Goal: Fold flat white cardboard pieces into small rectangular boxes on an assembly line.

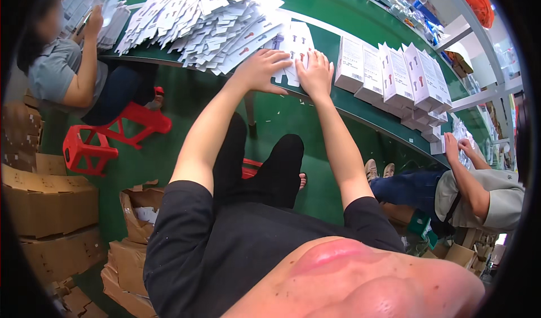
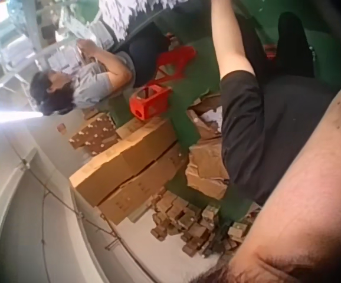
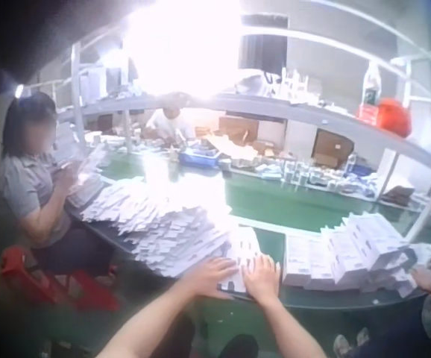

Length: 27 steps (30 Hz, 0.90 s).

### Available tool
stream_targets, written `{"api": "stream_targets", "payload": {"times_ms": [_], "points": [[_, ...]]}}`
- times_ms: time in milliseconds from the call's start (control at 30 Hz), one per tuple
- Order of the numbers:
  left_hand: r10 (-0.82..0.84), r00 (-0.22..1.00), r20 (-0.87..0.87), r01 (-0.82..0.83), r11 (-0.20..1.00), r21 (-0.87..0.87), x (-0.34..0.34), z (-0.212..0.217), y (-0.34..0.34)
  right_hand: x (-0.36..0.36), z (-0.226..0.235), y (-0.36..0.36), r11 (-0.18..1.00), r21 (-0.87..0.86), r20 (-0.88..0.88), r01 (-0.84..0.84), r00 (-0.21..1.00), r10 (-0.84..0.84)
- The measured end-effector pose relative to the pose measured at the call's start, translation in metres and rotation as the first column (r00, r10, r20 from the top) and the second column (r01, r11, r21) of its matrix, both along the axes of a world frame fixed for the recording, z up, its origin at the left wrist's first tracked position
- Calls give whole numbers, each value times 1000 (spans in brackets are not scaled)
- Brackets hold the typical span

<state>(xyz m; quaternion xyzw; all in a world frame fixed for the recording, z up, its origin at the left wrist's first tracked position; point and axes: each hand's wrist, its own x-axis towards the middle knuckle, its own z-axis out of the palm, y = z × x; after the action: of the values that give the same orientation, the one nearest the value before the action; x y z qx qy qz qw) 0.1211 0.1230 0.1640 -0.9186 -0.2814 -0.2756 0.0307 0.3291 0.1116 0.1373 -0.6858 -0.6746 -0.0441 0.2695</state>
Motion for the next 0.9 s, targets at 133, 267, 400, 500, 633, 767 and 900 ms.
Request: {"api": "stream_targets", "payload": {"times_ms": [133,267,400,500,633,767,900], "points": [[-5,1000,-18,5,1000,21,0,-1,1,0,5,0,1000,-25,-74,6,997,-8],[-17,1000,-15,18,999,37,1,0,1,-1,7,-4,1000,-20,-85,21,996,-23],[-16,1000,4,16,999,50,2,-2,2,-3,8,-6,1000,7,-46,27,999,-27],[-12,1000,12,12,997,73,1,-4,2,-3,7,-7,998,59,5,34,999,-34],[-3,1000,12,2,997,81,-3,-7,6,-8,8,-8,987,162,-23,1,1000,3],[-13,997,73,8,997,73,-1,-18,8,-11,13,-11,981,194,11,31,999,-34],[-30,997,75,26,998,52,4,-9,5,4,11,-14,984,176,54,-13,999,4]]}}
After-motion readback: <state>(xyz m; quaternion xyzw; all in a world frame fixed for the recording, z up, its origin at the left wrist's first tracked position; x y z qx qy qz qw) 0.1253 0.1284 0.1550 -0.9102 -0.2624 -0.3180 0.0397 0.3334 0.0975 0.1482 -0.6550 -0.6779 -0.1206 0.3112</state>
